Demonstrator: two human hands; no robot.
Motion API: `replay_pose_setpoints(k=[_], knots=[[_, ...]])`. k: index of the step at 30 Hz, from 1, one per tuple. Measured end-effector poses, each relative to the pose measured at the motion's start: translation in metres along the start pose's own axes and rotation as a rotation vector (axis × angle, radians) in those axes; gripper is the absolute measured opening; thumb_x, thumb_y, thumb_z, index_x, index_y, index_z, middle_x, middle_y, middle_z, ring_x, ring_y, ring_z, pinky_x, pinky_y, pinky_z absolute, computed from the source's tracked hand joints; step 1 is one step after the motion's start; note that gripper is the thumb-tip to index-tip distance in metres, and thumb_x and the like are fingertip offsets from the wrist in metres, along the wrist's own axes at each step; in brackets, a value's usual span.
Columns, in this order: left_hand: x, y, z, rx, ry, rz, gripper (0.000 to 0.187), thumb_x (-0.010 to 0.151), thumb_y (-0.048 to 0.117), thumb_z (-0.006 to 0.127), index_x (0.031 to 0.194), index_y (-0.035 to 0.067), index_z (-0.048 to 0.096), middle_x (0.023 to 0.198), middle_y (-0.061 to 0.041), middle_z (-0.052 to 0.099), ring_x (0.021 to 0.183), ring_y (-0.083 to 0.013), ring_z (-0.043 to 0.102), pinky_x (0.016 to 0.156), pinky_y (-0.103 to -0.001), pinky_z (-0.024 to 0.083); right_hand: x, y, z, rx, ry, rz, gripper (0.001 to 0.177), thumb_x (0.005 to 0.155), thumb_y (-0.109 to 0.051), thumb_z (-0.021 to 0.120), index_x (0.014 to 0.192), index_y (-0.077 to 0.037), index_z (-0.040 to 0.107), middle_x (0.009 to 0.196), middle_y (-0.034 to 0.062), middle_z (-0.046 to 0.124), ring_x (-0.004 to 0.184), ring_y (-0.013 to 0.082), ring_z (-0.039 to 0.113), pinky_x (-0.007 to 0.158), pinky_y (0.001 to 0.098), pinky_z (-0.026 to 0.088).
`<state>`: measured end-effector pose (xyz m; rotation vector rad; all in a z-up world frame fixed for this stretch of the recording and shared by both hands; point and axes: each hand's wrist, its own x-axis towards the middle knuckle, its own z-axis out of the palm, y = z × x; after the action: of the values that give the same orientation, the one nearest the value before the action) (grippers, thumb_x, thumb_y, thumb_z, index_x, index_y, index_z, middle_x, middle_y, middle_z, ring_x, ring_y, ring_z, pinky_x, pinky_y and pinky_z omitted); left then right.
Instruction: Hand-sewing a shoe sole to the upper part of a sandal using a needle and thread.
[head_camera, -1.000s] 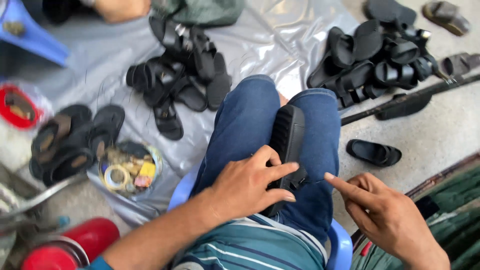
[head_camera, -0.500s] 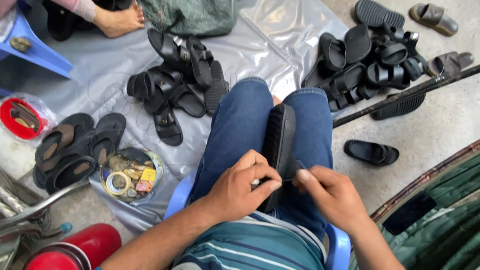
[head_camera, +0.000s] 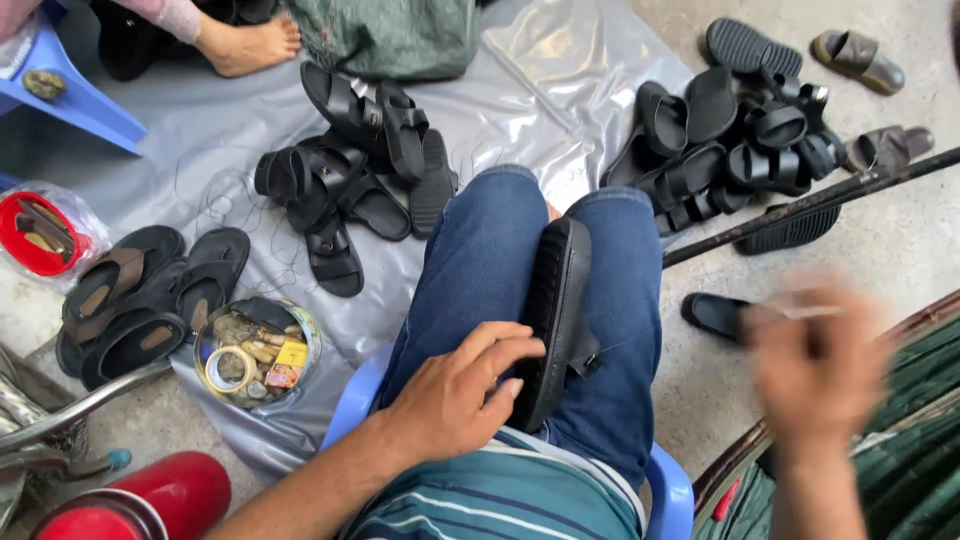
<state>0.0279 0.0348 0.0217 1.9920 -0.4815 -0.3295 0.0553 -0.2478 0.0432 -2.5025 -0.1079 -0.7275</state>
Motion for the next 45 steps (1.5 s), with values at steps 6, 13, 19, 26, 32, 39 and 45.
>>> replay_pose_setpoints(k=[6,13,19,26,32,39,45], knots=[[-0.004,-0.007,0.005,0.166,0.008,-0.015,0.023,0.085,0.012,0.049,0.105,0.003,0.058,0.090,-0.007,0.060,0.060,-0.0219,0.062,0.051,-0.033,0.050,-0.025,-0.043,0.029,0.035,-0.671,-0.237,0.018,0.069,-0.015,0.068,0.086,-0.013,0.067,0.111,0.0045,0.054,0.067,0.0118,0.054,0.059,0.0249,0.047],[-0.005,0.019,-0.033,-0.630,-0.249,0.035,0.014,0.085,0.009,0.052,0.086,0.008,0.067,0.132,-0.015,0.046,0.114,-0.0260,0.052,0.098,-0.035,0.042,-0.015,-0.045,0.040,0.338,-0.712,-0.064,0.009,0.073,-0.013,0.064,0.081,-0.008,0.064,0.067,-0.0005,0.063,0.047,0.0117,0.052,0.046,0.0235,0.043],[0.001,0.024,-0.016,-0.526,-0.090,-0.130,0.042,0.072,0.020,0.063,0.109,0.001,0.059,0.121,-0.010,0.055,0.070,-0.0151,0.058,0.068,-0.025,0.050,-0.020,-0.042,0.043,0.392,-0.701,0.022,0.007,0.073,-0.013,0.064,0.079,-0.009,0.065,0.058,-0.0019,0.060,0.041,0.0094,0.046,0.040,0.0219,0.038],[0.011,0.002,-0.007,-0.171,-0.080,-0.029,0.031,0.081,0.005,0.051,0.109,0.005,0.063,0.086,-0.018,0.069,0.079,-0.0357,0.066,0.060,-0.039,0.054,-0.032,-0.032,0.056,0.530,-0.612,0.046,0.005,0.074,-0.016,0.070,0.072,-0.013,0.066,0.050,0.0077,0.056,0.044,0.0255,0.055,0.043,0.0301,0.045],[0.001,-0.061,-0.022,-0.529,-0.105,-0.267,0.021,0.077,0.002,0.058,0.091,0.008,0.071,0.112,-0.003,0.061,0.085,-0.0116,0.057,0.068,-0.023,0.052,-0.007,-0.042,0.014,0.303,-1.020,0.091,0.044,0.073,-0.024,0.064,0.116,-0.017,0.057,0.087,-0.0023,0.065,0.063,0.0111,0.062,0.054,0.0229,0.050],[0.005,-0.013,-0.022,0.500,0.552,-0.016,0.017,0.076,0.010,0.057,0.093,0.006,0.060,0.113,-0.022,0.051,0.078,-0.0362,0.057,0.061,-0.044,0.047,0.010,-0.036,0.014,0.237,-1.044,-0.193,0.047,0.067,-0.005,0.058,0.110,-0.023,0.064,0.079,-0.0033,0.061,0.057,0.0148,0.057,0.052,0.0278,0.046],[0.003,0.004,0.028,0.059,0.197,-0.047,0.033,0.075,0.022,0.068,0.103,0.009,0.056,0.113,-0.005,0.050,0.075,-0.0164,0.059,0.066,-0.029,0.050,0.012,-0.035,0.023,0.182,-1.044,-0.268,0.049,0.063,-0.004,0.060,0.108,-0.023,0.066,0.076,-0.0032,0.058,0.055,0.0130,0.055,0.050,0.0274,0.045]])
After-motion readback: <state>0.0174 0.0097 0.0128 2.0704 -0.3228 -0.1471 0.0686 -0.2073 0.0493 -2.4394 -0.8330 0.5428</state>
